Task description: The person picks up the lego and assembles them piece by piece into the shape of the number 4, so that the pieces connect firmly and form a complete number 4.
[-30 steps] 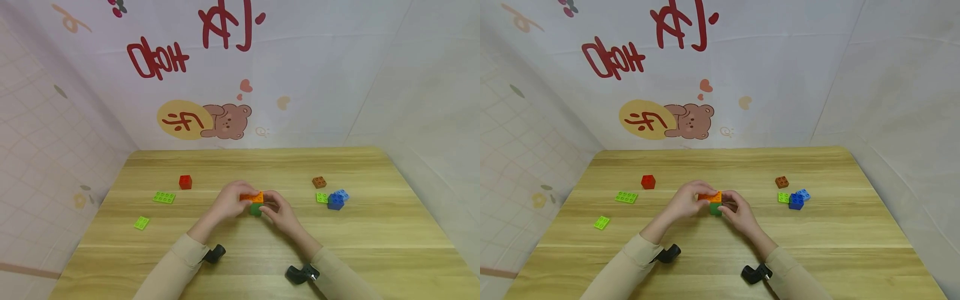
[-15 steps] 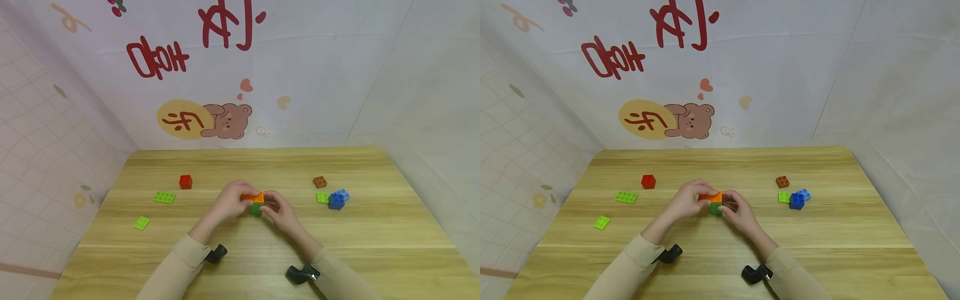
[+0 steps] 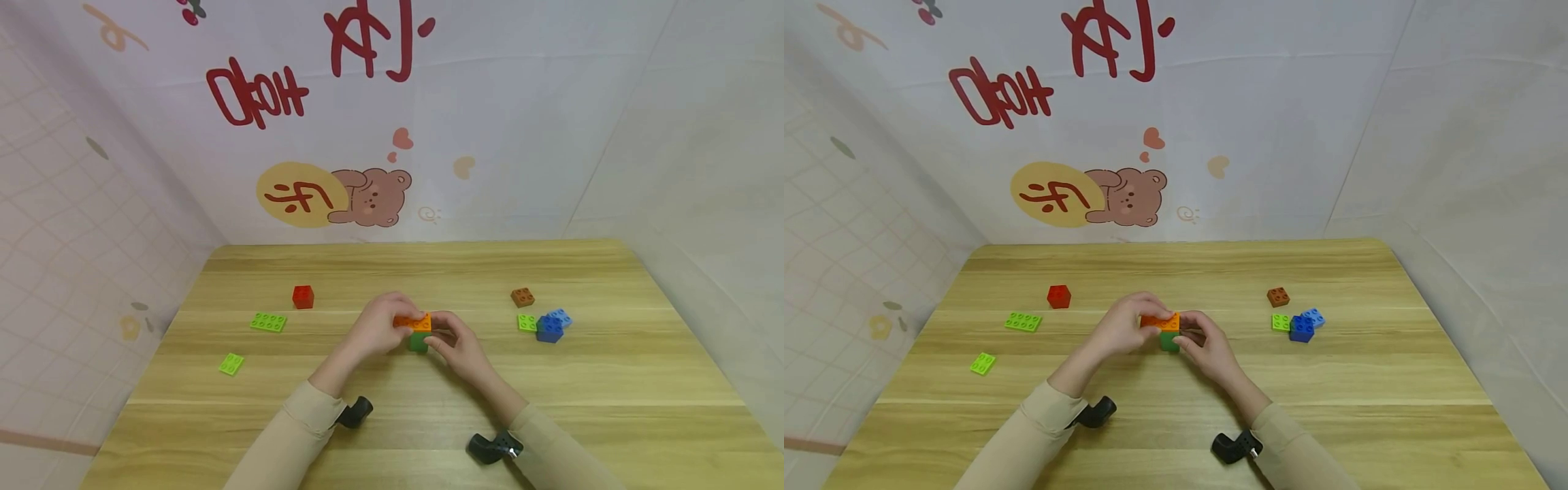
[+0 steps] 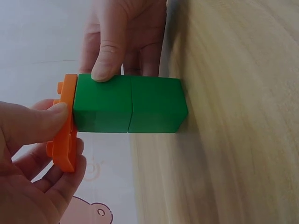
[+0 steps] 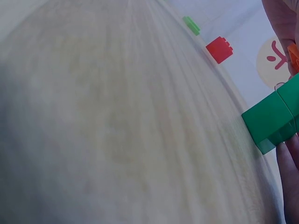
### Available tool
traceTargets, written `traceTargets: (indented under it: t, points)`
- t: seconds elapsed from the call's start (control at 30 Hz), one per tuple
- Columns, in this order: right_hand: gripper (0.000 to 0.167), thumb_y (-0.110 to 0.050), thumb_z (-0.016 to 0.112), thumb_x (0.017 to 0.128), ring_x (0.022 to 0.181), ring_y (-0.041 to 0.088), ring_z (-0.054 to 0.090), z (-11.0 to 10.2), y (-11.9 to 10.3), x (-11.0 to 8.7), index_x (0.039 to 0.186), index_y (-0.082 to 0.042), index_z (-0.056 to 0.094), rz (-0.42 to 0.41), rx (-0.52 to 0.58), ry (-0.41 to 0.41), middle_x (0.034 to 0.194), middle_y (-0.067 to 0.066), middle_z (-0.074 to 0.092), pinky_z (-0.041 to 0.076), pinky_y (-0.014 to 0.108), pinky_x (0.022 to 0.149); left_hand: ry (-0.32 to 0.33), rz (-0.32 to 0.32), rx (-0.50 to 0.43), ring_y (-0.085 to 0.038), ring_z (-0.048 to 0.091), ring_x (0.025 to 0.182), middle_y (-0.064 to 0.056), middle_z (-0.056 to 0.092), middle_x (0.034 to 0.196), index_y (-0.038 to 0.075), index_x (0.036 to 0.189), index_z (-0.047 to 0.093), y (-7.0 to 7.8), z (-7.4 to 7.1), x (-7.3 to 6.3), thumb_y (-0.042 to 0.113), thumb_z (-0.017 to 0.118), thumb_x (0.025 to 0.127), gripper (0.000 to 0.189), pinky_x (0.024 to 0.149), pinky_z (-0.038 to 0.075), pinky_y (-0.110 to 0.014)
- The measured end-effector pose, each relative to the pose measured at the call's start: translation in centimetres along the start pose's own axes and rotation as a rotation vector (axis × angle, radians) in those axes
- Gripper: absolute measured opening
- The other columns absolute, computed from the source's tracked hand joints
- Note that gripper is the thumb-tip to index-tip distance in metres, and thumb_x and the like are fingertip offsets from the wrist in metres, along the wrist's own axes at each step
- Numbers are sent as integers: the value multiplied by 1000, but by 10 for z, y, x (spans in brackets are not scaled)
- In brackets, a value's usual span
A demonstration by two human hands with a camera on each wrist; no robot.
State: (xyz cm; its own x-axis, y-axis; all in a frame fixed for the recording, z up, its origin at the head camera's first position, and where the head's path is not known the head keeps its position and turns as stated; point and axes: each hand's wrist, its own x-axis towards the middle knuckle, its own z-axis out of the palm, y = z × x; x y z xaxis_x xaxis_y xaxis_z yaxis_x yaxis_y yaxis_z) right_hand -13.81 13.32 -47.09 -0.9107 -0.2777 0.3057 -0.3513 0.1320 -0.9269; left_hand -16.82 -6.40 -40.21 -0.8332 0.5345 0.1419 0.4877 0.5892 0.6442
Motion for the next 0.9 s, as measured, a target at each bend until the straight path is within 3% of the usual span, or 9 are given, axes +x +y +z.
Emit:
traceTargets:
  t: [0.33,0.6,0.9]
  points:
    - [32,8,66,90,111,39,59,1,0,0,121,8,57,8,-20,5,120,23,61,51,52,94,-43,-17,-19,-23,61,104,-4,69,106,7,106,78,-2,-3,3,-2,75,83,25,97,49,-40]
    - [32,9,66,90,110,35,60,0,0,1,120,8,58,-6,-31,6,119,23,61,51,53,94,-27,15,-9,-25,60,105,-5,69,105,7,106,78,-3,-1,2,-3,76,83,26,98,48,-41]
    - [30,8,66,90,111,38,59,0,-2,1,119,8,58,9,-25,13,119,23,61,51,53,94,-28,3,-17,-27,59,108,-6,70,108,7,107,78,-2,-1,2,-3,75,83,26,100,46,-42]
